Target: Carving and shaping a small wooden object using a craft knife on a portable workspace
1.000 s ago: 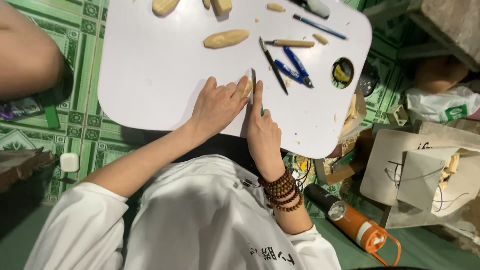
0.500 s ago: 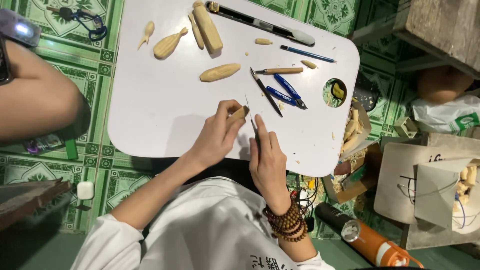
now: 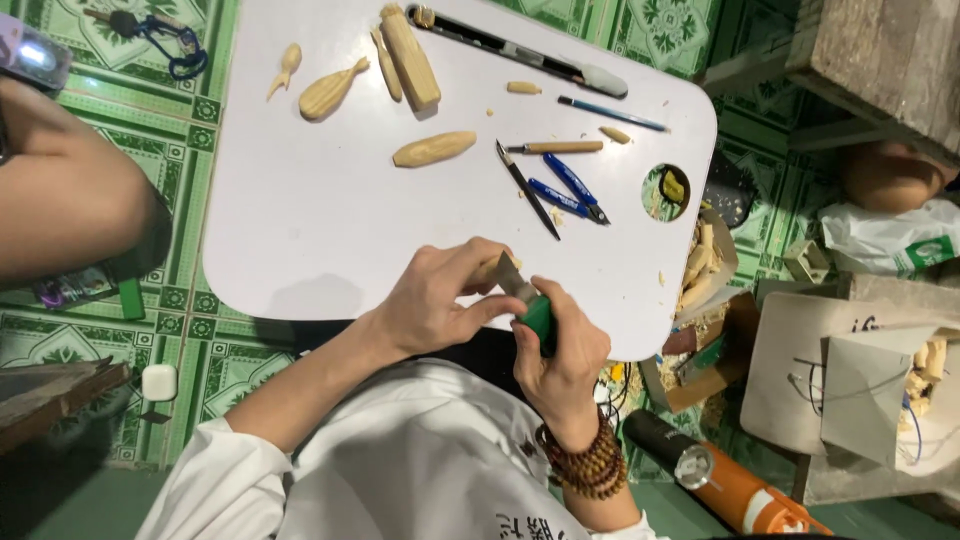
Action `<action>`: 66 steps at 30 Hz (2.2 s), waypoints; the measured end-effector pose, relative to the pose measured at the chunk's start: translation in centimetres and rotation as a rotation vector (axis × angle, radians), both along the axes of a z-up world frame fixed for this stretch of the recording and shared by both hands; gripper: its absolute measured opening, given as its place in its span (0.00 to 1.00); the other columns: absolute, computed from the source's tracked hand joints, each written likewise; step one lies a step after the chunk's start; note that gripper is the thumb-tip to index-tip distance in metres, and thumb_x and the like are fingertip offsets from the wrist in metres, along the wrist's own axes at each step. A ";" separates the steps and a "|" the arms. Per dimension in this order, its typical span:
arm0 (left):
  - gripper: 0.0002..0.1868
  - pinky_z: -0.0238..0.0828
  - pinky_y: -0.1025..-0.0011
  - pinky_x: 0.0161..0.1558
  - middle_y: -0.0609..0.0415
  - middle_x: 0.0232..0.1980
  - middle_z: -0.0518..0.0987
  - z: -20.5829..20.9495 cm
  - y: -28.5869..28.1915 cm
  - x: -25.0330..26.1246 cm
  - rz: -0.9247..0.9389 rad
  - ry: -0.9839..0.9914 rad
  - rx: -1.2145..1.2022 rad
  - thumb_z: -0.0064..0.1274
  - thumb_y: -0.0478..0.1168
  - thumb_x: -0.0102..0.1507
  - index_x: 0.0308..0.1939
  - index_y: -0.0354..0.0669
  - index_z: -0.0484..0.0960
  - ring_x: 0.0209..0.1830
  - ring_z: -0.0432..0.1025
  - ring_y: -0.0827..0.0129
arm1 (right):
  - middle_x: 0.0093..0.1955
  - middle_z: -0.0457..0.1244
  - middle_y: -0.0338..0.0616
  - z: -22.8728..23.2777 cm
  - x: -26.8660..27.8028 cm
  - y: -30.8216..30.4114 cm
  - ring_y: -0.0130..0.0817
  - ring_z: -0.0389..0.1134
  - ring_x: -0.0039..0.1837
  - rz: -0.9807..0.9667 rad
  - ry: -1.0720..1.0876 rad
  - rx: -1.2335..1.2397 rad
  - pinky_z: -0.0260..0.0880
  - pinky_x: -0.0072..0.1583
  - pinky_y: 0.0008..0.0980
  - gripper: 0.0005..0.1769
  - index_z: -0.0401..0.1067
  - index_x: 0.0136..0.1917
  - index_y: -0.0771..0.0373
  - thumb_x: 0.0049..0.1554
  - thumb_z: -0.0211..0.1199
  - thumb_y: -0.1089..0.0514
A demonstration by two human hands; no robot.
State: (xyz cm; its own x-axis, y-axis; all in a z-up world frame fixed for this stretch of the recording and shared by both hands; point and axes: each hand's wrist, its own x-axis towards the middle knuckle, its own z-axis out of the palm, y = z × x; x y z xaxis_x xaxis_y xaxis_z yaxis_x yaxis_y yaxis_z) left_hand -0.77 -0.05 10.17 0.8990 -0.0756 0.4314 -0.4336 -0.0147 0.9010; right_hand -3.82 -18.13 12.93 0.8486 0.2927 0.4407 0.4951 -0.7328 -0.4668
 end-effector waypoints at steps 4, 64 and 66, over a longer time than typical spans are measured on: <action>0.12 0.70 0.75 0.24 0.58 0.17 0.67 0.4 -0.2 0.1 -0.025 0.022 -0.002 0.61 0.43 0.64 0.45 0.40 0.79 0.15 0.65 0.66 | 0.36 0.64 0.37 -1.0 1.4 -0.3 0.38 0.65 0.32 -0.024 -0.091 -0.015 0.68 0.37 0.30 0.26 0.74 0.60 0.64 0.61 0.59 0.41; 0.13 0.63 0.80 0.22 0.60 0.11 0.66 3.4 -0.5 0.2 -0.032 0.231 -0.126 0.61 0.45 0.64 0.37 0.45 0.72 0.12 0.62 0.78 | 0.30 0.58 0.37 -2.3 4.3 -3.8 0.34 0.63 0.29 -0.147 -0.084 0.144 0.63 0.36 0.27 0.26 0.73 0.53 0.60 0.64 0.54 0.35; 0.09 0.66 0.75 0.24 0.59 0.15 0.67 4.0 0.3 0.5 -0.106 0.256 -0.169 0.53 0.44 0.68 0.42 0.43 0.72 0.15 0.62 0.73 | 0.30 0.62 0.41 -2.4 3.5 -3.7 0.30 0.59 0.27 -0.022 0.177 0.305 0.59 0.32 0.29 0.26 0.72 0.57 0.64 0.65 0.51 0.39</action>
